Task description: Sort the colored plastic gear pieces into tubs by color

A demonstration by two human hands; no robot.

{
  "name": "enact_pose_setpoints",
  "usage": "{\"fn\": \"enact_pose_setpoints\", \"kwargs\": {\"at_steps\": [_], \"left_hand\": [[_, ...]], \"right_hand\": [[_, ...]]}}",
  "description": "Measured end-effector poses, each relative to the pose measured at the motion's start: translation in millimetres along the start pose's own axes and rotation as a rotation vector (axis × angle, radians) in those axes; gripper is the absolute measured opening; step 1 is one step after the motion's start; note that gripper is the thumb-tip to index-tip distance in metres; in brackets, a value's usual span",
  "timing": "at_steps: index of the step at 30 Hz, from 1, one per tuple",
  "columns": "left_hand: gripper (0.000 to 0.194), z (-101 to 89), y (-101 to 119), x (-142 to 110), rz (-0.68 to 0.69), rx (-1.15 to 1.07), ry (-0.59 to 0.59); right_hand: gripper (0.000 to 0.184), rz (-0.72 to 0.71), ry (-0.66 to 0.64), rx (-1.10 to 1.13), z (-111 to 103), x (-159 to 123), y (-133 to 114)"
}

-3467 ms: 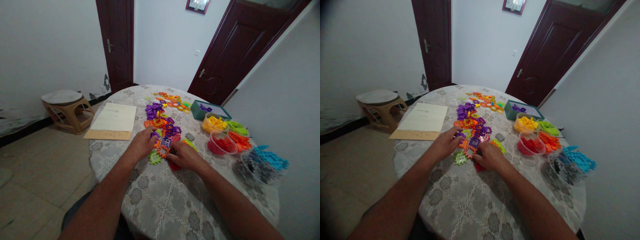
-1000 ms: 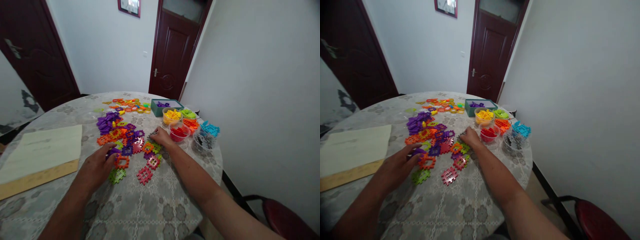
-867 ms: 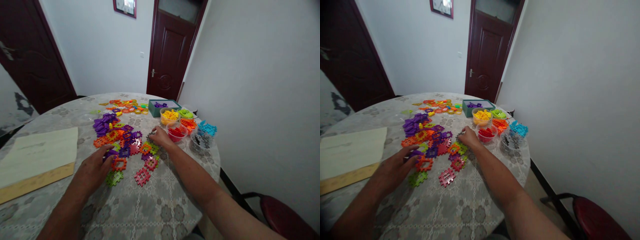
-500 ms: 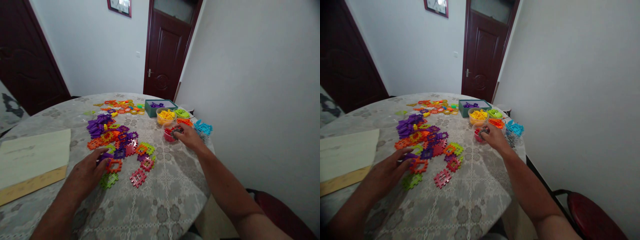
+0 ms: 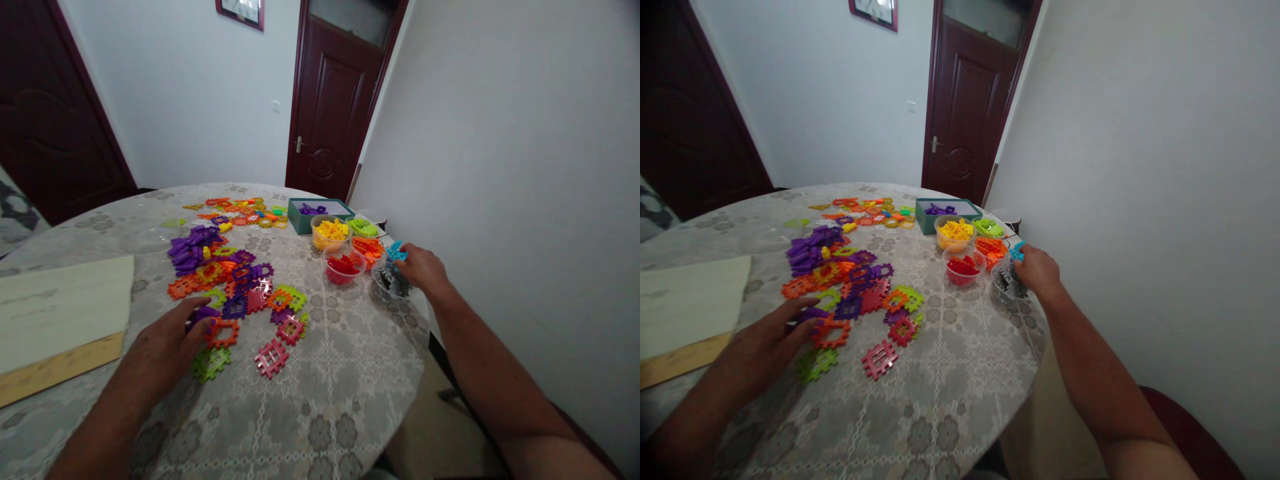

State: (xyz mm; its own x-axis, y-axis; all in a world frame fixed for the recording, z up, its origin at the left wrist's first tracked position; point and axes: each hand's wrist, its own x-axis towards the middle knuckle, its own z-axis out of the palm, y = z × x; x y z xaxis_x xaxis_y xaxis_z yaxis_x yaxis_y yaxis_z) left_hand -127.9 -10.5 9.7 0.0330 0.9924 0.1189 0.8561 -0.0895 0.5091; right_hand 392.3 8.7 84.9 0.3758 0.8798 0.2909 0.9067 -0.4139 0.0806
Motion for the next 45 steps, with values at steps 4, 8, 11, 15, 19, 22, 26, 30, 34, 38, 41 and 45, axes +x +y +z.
{"fn": "enact_pose_setpoints", "kwargs": {"at_steps": [4,8,11,15,19,22,26,30,34,38,41,45], "left_hand": [[0.048,-0.8,1.6,-0.8,-0.026,-0.007,0.003],[0.057,-0.9,3.4,-4.5,-0.026,-0.087,-0.005],[0.053,-1.3,5.9,-7.3,-0.033,-0.104,0.02],[0.038,-2.1,9.3,-9.3,-0.014,-0.067,0.034],[0.032,-2.2,12.2,-10.8,0.023,-0.077,0.03],[0.034,-2.5,14.8,-11.4,0.007,-0.071,0.033],[0.035,-3.6,18.2,-11.2,0.001,-0.066,0.033],[0.035,-4.4,20.6,-11.4,0.02,-0.059,0.034],[0.032,-3.6,19.6,-13.4,0.038,-0.061,0.034],[0.031,-2.0,15.9,-15.6,0.069,-0.069,0.049],[0.031,-1.9,15.1,-17.0,0.065,-0.082,0.043],[0.033,-2.8,16.8,-17.6,0.038,-0.103,0.063]], "right_hand": [[0.038,-0.009,-0.011,-0.016,4.5,-1.5,-1.6],[0.037,-0.056,0.014,0.008,16.7,1.3,1.0],[0.039,-0.104,0.063,0.045,28.3,4.0,2.7],[0.04,-0.169,0.231,0.104,32.7,-2.8,-5.6],[0.033,-0.412,0.229,0.34,20.2,-33.8,-46.2],[0.026,-0.61,-0.011,0.544,11.5,-66.3,-96.5],[0.037,-0.996,-0.266,0.622,14.3,-94.3,-160.1],[0.043,-1.135,-0.368,0.526,25.9,-96.6,-195.2],[0.034,-1.078,-0.391,0.482,35.2,-93.8,-201.6],[0.028,-1.014,-0.383,0.479,41.8,-95.1,-195.0],[0.025,-1.022,-0.388,0.536,46.2,-95.3,-190.3],[0.025,-1.107,-0.402,0.738,53.6,-92.4,-185.1]]}}
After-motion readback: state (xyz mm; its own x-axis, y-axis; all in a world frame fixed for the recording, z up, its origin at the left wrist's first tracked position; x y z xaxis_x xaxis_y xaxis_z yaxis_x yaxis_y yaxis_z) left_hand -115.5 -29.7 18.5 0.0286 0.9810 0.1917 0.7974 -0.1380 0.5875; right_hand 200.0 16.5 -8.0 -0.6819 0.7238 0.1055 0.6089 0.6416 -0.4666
